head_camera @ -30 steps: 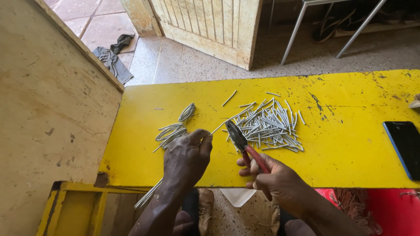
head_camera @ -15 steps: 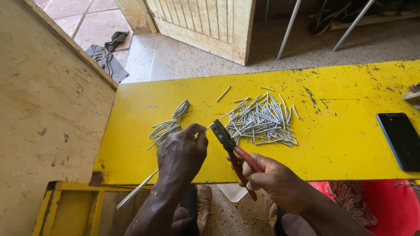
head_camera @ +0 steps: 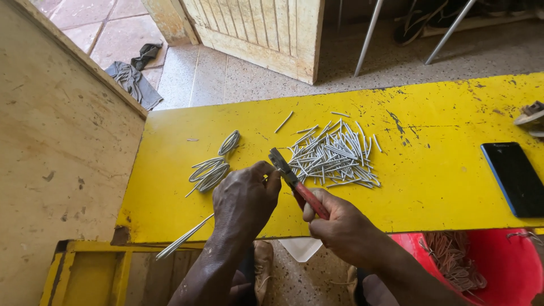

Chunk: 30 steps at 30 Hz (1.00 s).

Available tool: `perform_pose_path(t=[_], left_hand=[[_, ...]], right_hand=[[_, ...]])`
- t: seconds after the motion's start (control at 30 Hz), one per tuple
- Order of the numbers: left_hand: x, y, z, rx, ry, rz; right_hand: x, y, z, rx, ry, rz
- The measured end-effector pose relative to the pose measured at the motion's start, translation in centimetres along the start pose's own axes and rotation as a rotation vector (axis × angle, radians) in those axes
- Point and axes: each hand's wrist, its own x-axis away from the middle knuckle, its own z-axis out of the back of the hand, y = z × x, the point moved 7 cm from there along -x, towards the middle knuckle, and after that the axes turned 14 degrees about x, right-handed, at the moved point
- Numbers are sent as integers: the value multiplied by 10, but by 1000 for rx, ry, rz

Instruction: Cutting long metal wires into shorter, uniform segments using hand-held wire cutters on a workbench.

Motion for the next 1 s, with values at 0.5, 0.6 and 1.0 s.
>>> perform_pose_path(t=[0.5, 0.6, 1.0], left_hand=[[2, 22, -2, -63, 133, -256], [3, 22, -4, -57, 167, -306], [0, 12, -4, -54, 27, -274]], right_hand=[[16, -36, 9, 277, 75, -103], [6, -24, 5, 174, 39, -30], [4, -22, -3, 318, 5, 171]])
